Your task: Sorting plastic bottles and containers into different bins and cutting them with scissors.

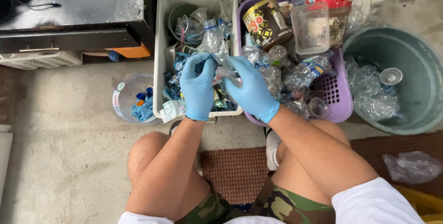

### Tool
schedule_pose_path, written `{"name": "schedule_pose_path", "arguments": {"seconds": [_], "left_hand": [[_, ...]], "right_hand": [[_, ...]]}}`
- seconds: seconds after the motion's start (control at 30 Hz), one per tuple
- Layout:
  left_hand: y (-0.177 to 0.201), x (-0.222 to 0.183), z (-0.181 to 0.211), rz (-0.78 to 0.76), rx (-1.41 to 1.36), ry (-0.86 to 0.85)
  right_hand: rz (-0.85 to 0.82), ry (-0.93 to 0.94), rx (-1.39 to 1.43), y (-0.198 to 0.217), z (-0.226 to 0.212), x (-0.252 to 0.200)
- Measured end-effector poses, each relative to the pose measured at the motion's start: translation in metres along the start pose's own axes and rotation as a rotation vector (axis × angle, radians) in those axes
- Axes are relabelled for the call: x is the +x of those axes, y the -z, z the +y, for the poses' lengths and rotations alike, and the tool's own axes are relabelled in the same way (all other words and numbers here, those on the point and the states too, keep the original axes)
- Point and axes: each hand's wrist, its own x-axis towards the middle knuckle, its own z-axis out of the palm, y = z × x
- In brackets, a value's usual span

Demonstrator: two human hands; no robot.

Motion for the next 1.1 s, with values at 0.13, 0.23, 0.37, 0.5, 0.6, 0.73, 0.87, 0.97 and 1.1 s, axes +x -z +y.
{"name": "schedule_pose_path", "arguments": {"seconds": [0.13,0.23,0.37,0.5,0.6,0.73,0.87,0.97,1.1], "left_hand": [[0.008,0.012,-0.011,0.055,-0.039,0.093],[0.003,0.002,-0.001,0.117,-0.086,0.100],[-0.008,-0.011,0.018,0.047,-0.069,0.080],[-0.006,-0.003,0.004,0.028,-0.050,0.073],[-0.004,-0.022,0.026,0.003,-0.041,0.096],[0.001,-0.018,0.021,-0.011,-0.017,0.090],[0.004,-0.010,0.024,0.019,0.026,-0.031],[0.006,-0.008,0.022,0.041,0.026,-0.058],[0.005,-0.010,0.026,0.033,-0.023,-0.006]], "right_hand": [[-0.015,-0.022,0.003,-0.001,0.017,-0.003],[0.013,-0.028,0.009,0.005,0.008,-0.003],[0.017,-0.016,-0.003,0.003,0.006,-0.003],[0.012,0.037,-0.072,-0.006,-0.002,-0.003],[0.006,0.071,-0.143,-0.012,0.011,-0.006],[0.006,0.060,-0.152,-0.015,0.015,-0.007],[-0.016,0.071,-0.145,-0.015,0.007,-0.005],[-0.017,0.062,-0.132,-0.015,0.011,-0.006],[-0.026,0.039,-0.068,-0.008,0.004,-0.002]]}}
